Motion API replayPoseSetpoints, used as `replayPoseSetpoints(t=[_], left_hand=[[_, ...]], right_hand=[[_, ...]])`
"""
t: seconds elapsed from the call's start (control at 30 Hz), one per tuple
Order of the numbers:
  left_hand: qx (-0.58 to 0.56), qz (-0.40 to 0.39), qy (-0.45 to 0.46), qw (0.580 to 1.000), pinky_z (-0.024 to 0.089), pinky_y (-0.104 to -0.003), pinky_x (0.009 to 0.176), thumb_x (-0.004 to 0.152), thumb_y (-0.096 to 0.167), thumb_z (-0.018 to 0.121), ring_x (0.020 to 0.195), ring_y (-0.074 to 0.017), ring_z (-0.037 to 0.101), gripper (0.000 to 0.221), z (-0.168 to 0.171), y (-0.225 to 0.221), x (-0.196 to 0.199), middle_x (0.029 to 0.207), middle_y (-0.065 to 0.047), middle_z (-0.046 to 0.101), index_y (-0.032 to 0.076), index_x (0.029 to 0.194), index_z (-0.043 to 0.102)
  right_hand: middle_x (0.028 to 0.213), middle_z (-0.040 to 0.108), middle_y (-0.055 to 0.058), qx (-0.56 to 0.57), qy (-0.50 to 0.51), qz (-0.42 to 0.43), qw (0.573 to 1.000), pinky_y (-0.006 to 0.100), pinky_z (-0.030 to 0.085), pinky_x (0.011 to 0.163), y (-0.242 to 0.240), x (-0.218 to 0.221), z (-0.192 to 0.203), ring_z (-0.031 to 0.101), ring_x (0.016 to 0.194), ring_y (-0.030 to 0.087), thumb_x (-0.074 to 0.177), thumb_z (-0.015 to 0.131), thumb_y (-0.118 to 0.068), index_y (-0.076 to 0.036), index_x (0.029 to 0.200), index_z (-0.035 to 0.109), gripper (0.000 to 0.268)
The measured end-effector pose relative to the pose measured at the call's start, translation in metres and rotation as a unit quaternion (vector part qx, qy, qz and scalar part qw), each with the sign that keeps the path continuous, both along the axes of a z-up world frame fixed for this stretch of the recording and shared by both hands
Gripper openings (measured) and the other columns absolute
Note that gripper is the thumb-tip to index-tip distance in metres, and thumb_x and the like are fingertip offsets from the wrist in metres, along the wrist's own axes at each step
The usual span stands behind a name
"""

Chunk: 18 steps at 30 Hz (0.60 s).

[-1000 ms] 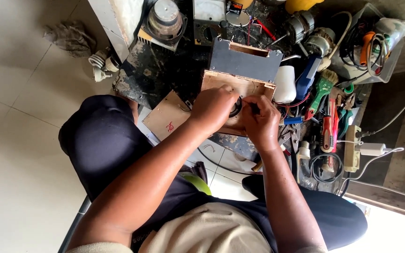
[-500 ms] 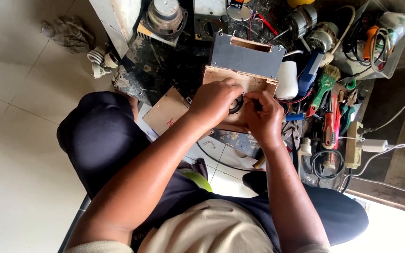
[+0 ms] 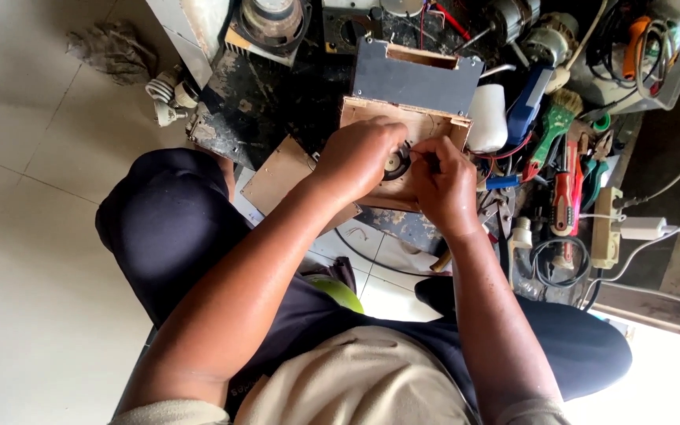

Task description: Assembling a small speaker by connecting a circuit board to internal wiring and fitting it into a wooden housing.

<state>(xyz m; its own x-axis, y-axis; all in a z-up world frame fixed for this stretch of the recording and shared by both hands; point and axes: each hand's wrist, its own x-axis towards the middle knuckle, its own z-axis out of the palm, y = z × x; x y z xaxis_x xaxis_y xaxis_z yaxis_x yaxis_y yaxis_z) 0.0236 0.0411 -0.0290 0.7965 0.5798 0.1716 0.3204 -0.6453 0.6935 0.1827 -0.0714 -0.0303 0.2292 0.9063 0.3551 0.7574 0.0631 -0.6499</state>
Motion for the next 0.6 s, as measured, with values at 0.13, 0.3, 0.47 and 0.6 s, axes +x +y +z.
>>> replayPoseSetpoints(t=[0.13, 0.3, 0.47, 0.6], left_hand=[[0.031, 0.004, 0.005, 0.999, 0.06, -0.044, 0.073, 0.095, 0.003, 0.055, 0.085, -0.035, 0.073, 0.014, 0.009, -0.005, 0.001, 0.093, -0.008, 0.066, 0.014, 0.098, 0.063], [0.024, -0.002, -0.012, 1.0, 0.059, -0.046, 0.071, 0.095, 0.008, 0.058, 0.084, -0.0379, 0.072, 0.01, -0.002, -0.004, 0.007, 0.092, -0.01, 0.064, 0.015, 0.093, 0.065], [-0.016, 0.011, -0.033, 0.999, 0.059, -0.045, 0.071, 0.093, 0.012, 0.061, 0.085, -0.0372, 0.071, 0.009, -0.008, 0.001, 0.011, 0.089, -0.007, 0.061, 0.019, 0.091, 0.065], [-0.052, 0.02, -0.035, 0.998, 0.059, -0.045, 0.075, 0.09, 0.009, 0.062, 0.089, -0.0376, 0.071, 0.009, 0.001, 0.002, 0.008, 0.087, -0.007, 0.061, 0.016, 0.086, 0.066]], right_hand=[[0.086, 0.071, 0.017, -0.026, 0.013, -0.007, 1.0, 0.05, 0.053, 0.069, -0.002, 0.001, -0.004, 0.071, 0.082, 0.043, 0.091, 0.065, 0.002, -0.006, 0.102, 0.07, 0.014], [0.085, 0.07, 0.017, -0.027, 0.031, -0.01, 0.999, 0.049, 0.053, 0.069, -0.001, -0.002, -0.001, 0.071, 0.082, 0.043, 0.092, 0.063, 0.003, -0.005, 0.102, 0.068, 0.015], [0.085, 0.07, 0.019, -0.029, 0.04, -0.014, 0.999, 0.049, 0.054, 0.07, -0.001, -0.002, 0.001, 0.07, 0.082, 0.043, 0.091, 0.061, 0.005, -0.004, 0.103, 0.066, 0.016], [0.077, 0.069, 0.017, -0.056, 0.06, -0.028, 0.996, 0.045, 0.053, 0.067, 0.0, -0.005, 0.005, 0.071, 0.076, 0.037, 0.094, 0.064, 0.003, -0.005, 0.102, 0.068, 0.011]])
